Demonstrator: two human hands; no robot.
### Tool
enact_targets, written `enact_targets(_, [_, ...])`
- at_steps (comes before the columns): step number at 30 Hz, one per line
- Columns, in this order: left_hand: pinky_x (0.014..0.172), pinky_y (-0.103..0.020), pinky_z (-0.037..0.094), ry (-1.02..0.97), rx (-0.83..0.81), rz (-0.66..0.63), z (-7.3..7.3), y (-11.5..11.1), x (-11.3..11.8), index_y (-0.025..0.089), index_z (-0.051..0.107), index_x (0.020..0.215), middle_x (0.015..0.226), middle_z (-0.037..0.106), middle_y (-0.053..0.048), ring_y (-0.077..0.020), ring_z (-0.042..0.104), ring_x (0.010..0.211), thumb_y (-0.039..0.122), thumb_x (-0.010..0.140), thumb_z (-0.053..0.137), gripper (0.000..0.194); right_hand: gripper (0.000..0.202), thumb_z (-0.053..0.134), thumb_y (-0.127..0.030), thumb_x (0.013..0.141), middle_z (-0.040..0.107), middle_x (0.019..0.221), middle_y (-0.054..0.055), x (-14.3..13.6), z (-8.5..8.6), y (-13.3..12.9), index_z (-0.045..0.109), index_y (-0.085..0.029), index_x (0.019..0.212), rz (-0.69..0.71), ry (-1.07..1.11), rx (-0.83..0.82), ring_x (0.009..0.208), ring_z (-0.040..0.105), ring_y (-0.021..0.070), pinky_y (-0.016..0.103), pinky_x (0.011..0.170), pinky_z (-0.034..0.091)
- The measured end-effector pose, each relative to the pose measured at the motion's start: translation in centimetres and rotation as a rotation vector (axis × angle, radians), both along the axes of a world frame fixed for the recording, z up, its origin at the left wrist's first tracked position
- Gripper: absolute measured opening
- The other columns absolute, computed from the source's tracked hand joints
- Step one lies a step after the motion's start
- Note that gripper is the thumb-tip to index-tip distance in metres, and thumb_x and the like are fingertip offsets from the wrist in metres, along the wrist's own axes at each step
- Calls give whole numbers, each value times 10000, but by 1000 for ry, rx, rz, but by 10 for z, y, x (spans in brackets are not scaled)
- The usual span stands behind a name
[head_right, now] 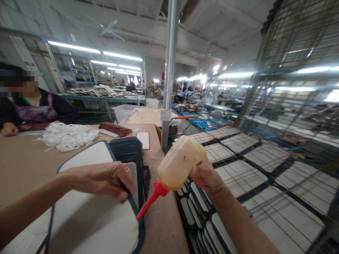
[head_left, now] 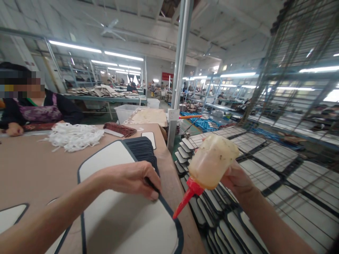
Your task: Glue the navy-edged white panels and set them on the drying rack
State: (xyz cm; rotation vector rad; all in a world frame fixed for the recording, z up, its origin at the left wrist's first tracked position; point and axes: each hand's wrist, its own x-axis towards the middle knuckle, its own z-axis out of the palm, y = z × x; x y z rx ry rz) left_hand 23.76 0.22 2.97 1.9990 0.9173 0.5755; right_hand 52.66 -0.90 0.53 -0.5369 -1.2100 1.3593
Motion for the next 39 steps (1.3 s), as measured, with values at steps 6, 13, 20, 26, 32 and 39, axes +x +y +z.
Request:
enact_targets(6, [562,-214,426,77,-144,-242,11,1,4,137,781,797,605,625,-2,-153,541,607,501,741,724,372,589,926,-385,557,754,1081,14,1,-4,5,720,-308,1103,47,5,-4,950,706,220,312,838,569])
enact_targets(13, [544,-231,312,222,-216,-428,23,8,-5,104,710,693,600,488,11,-122,429,599,431,849,615,375,549,919,-345,570,760,1042,21,-7,-5,10,734,-285,1083,49,30,51,923,712,223,301,813,578])
enact_targets(20, [547,-244,308,201,-199,-390,18,9,-12,133,670,631,596,460,15,-132,418,603,463,844,606,398,482,922,-354,558,771,994,26,-8,-7,11,749,-273,1000,9,17,31,861,722,220,302,769,590])
enact_targets(26, [582,-252,309,202,-183,-370,14,13,-23,135,661,657,623,474,12,-137,421,637,357,847,605,298,513,920,-363,548,775,1001,23,-14,-6,6,748,-272,1023,-47,53,29,869,721,226,305,779,592])
enact_targets(32, [610,-262,310,219,-166,-301,13,15,-31,117,691,730,662,504,-3,-154,449,681,393,848,599,313,425,915,-339,564,777,973,-2,-18,-6,6,760,-292,957,-66,85,34,850,715,196,258,759,580])
enact_targets(39, [599,-253,294,208,-148,-218,11,14,-39,101,707,776,680,511,-2,-144,429,677,407,846,602,330,492,901,-377,598,769,1007,17,-11,-14,0,739,-310,1058,-136,45,26,938,708,241,330,850,574])
